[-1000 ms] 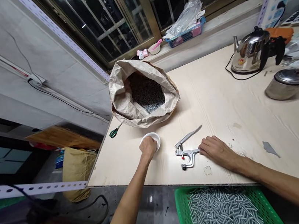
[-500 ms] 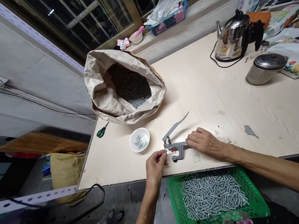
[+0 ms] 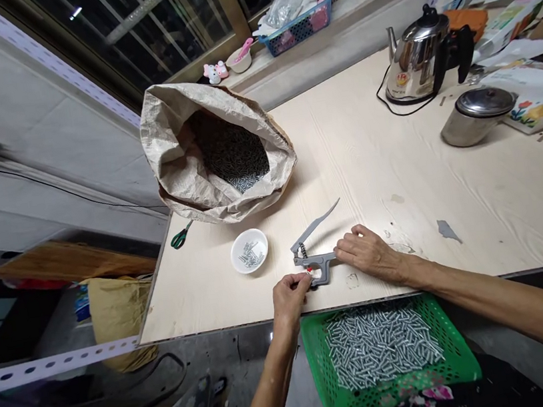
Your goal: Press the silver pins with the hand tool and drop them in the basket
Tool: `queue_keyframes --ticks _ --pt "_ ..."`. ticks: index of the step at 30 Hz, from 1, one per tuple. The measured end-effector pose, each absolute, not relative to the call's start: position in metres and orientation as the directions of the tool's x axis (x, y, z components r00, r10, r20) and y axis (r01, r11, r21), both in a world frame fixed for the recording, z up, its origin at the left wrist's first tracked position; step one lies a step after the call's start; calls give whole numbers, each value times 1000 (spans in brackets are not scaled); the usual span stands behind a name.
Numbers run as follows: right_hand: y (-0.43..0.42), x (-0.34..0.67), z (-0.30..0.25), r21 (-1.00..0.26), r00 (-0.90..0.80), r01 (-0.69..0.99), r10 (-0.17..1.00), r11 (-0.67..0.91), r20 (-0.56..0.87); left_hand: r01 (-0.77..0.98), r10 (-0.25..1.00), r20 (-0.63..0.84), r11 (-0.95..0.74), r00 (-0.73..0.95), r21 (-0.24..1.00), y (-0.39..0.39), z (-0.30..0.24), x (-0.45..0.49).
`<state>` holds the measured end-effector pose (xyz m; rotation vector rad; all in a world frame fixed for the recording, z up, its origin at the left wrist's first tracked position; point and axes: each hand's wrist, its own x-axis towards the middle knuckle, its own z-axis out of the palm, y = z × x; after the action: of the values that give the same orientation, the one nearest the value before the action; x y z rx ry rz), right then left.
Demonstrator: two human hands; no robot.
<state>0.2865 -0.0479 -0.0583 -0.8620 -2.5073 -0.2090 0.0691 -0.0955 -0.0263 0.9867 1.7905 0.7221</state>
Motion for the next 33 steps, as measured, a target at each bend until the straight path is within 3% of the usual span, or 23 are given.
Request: queue_keyframes --ticks 5,9,17,20,26,33 --pt "-46 285 -60 9 -674 636 550 772 494 383 824 -555 551 -112 741 -82 -20 64" --pt "-46 285 -63 -19 -697 625 569 780 436 491 724 -690 602 -3 629 -70 -11 60" --pt "-48 280 -71 -69 -712 601 572 797 408 517 505 -863 746 -28 420 -70 -8 59" --pt "-49 280 -69 -91 -710 616 601 783 367 490 505 -862 765 -54 418 -73 -7 61" --pt "-40 296 -56 -279 -701 600 661 750 267 487 545 -838 742 -38 461 -79 -9 60" --pt "-4 302 -52 -305 -781 539 602 785 167 495 575 -817 723 -44 482 -81 -14 60"
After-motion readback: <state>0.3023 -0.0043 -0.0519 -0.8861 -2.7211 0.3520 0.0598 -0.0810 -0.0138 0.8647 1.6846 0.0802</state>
